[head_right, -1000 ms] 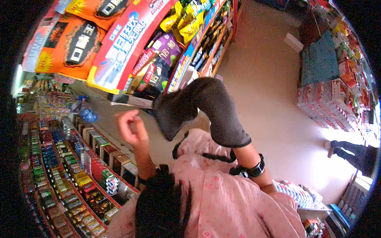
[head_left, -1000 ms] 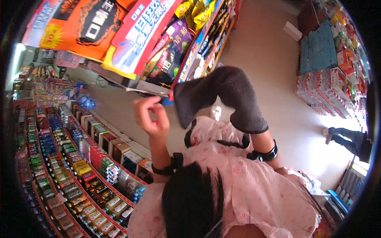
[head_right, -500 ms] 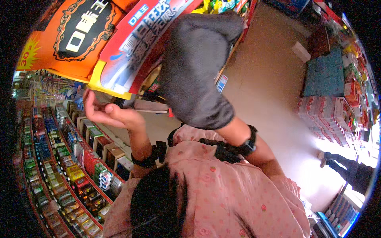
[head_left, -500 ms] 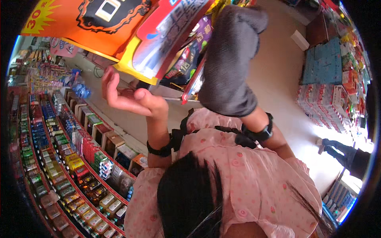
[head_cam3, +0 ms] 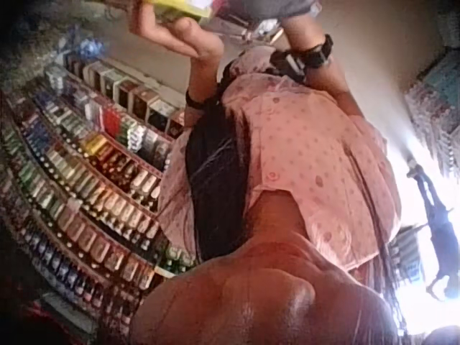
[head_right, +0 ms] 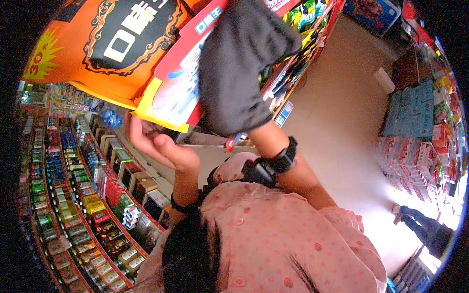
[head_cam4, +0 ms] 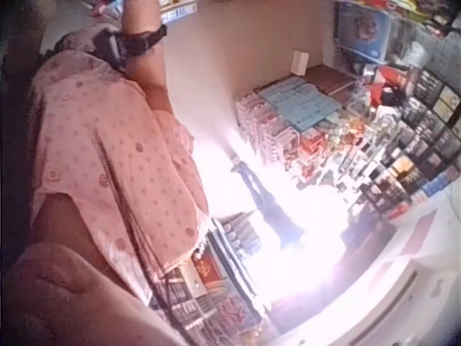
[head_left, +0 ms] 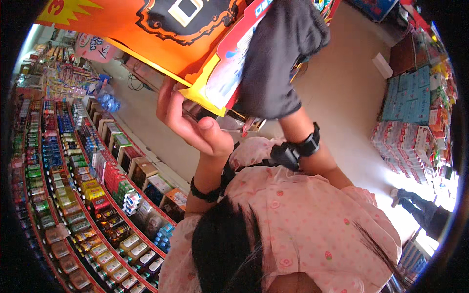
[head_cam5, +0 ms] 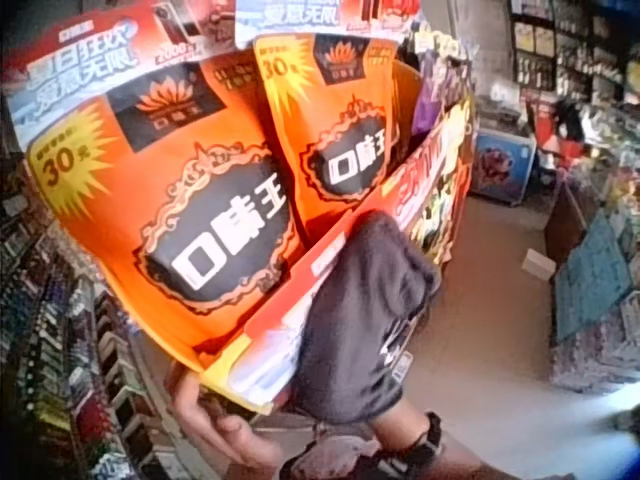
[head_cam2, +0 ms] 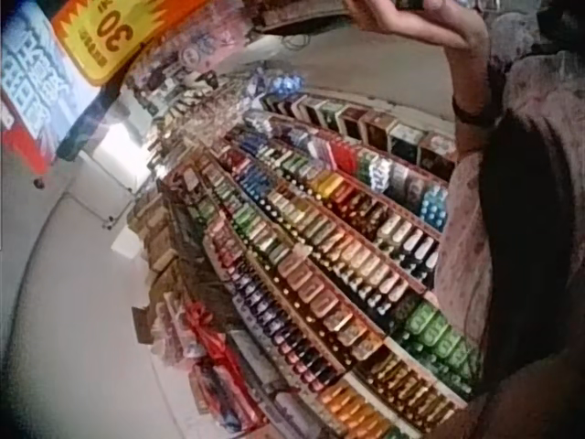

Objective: Cleaning store shelves and a display stand with a cloth and a brush.

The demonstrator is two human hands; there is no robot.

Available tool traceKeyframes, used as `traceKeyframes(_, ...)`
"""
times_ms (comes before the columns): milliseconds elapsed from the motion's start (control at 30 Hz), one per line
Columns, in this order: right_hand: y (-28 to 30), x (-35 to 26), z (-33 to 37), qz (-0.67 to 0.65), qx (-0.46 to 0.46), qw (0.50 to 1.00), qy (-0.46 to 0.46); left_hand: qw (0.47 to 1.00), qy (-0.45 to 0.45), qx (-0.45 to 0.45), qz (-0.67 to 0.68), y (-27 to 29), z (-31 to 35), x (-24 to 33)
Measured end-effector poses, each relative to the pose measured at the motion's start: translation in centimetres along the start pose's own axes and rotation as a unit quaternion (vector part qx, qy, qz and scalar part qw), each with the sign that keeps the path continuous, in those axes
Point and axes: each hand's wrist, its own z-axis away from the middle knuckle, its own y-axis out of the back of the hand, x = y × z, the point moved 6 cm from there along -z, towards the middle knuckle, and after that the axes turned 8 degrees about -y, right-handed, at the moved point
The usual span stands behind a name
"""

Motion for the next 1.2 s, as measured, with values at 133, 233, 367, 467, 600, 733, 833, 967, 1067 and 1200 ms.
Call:
traceKeyframes(133,-1.1,0.8,-2.3,0.031,0.030,0.999,-0.025,1.000,-0.006,0.002,-0.025,-0.2,-0.1,0.3)
traceKeyframes(233,0.5,0.6,-1.7,0.035,0.048,0.998,-0.027,0.998,-0.031,0.006,-0.062,0.1,-0.6,0.9)
traceKeyframes(367,0.7,-0.5,1.1,0.022,0.014,1.000,-0.007,0.999,-0.002,0.045,-0.022,-0.1,0.0,0.6)
traceKeyframes(467,0.1,-1.8,2.2,0.026,-0.012,1.000,-0.001,0.999,0.007,0.024,-0.044,1.3,0.9,0.1)
traceKeyframes(600,-0.5,0.3,-0.1,0.114,-0.026,0.992,-0.037,0.998,0.022,-0.017,-0.064,1.6,1.2,-0.1)
traceKeyframes(733,-1.2,3.2,-3.9,0.239,-0.046,0.966,-0.093,0.999,-0.005,0.018,-0.044,1.2,0.8,0.0)
traceKeyframes(833,0.1,5.9,-6.8,0.235,0.033,0.963,-0.130,0.999,-0.009,0.013,-0.037,1.6,1.2,-0.5)
traceKeyframes(967,5.7,8.3,-8.1,0.199,0.244,0.937,-0.152,0.999,-0.005,0.001,-0.039,0.7,0.6,0.2)
traceKeyframes(1067,7.4,5.1,-5.7,0.142,0.315,0.934,-0.095,0.999,-0.020,0.013,-0.030,1.6,1.0,-0.6)
traceKeyframes(1200,1.9,1.2,-1.4,0.064,0.171,0.981,0.061,0.999,-0.030,-0.002,-0.036,0.9,0.9,-0.1)
